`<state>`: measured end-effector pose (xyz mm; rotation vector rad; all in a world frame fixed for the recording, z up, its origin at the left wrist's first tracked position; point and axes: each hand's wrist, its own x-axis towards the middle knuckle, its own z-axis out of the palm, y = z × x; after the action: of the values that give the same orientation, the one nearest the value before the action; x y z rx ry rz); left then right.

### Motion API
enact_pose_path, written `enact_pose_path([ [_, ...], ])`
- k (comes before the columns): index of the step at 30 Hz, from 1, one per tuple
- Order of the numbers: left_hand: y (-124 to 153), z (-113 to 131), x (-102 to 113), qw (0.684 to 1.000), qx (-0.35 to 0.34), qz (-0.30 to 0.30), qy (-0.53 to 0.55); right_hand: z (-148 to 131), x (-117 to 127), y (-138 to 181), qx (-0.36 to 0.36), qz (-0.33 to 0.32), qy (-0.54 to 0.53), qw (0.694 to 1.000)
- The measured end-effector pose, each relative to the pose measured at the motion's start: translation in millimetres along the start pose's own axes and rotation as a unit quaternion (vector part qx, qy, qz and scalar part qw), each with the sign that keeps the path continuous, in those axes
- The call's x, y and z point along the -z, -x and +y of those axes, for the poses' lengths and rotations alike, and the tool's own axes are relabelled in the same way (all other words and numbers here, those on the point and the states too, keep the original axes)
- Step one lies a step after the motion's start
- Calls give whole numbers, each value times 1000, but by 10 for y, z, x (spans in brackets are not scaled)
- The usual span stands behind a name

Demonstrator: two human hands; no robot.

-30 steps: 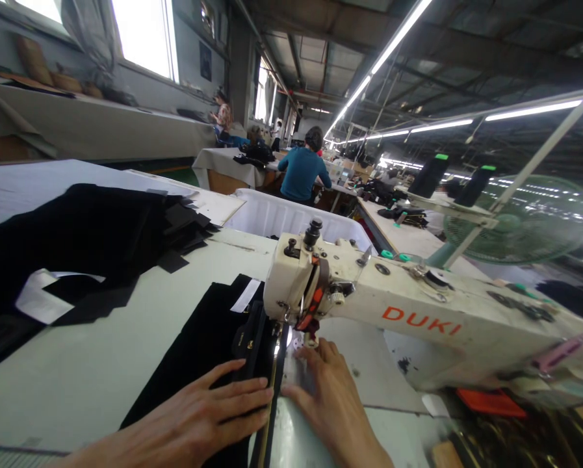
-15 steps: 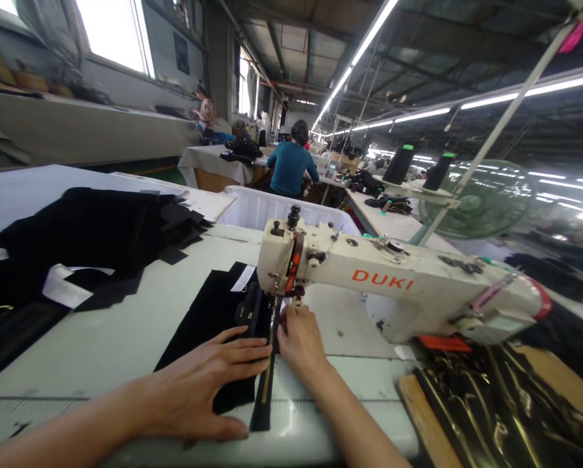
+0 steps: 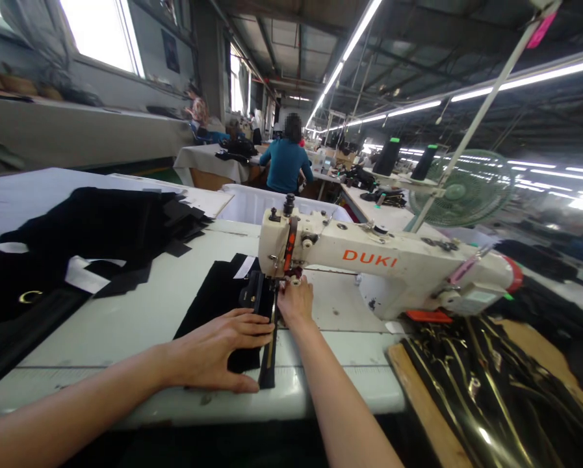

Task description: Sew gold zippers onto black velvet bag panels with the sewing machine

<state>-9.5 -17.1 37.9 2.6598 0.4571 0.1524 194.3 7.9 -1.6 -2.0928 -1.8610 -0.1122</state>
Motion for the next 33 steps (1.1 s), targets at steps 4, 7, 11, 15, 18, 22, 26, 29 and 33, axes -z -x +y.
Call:
enact_pose_path([
  [4, 13, -7, -3, 1000, -20, 14, 14, 92, 7, -140, 20, -10, -3, 1000],
  [7, 28, 6, 14, 999, -20, 19, 18, 230, 134, -117, 68, -16, -28, 997],
  [11, 63, 48, 54, 999, -15, 16, 27, 353, 336, 169, 155, 3, -70, 985],
  [15, 84, 74, 80, 999, -6, 13, 40, 348, 346, 481, 275, -9, -113, 955],
  [18, 71, 60, 105, 998, -8, 27, 52, 331, 241, 550, 291, 3, -131, 948],
  [22, 19, -21, 153, 999, -1, 16, 45, 344, 106, 527, 287, 43, -129, 948],
  [26, -36, -160, 163, 1000, 7, 10, 10, 365, 55, 532, 276, 78, -119, 951],
  [29, -70, -271, 132, 999, -9, 32, -27, 375, 70, 538, 287, 85, -146, 943],
  [33, -131, -399, 105, 994, -15, 79, -78, 376, 119, 518, 314, 72, -184, 929],
])
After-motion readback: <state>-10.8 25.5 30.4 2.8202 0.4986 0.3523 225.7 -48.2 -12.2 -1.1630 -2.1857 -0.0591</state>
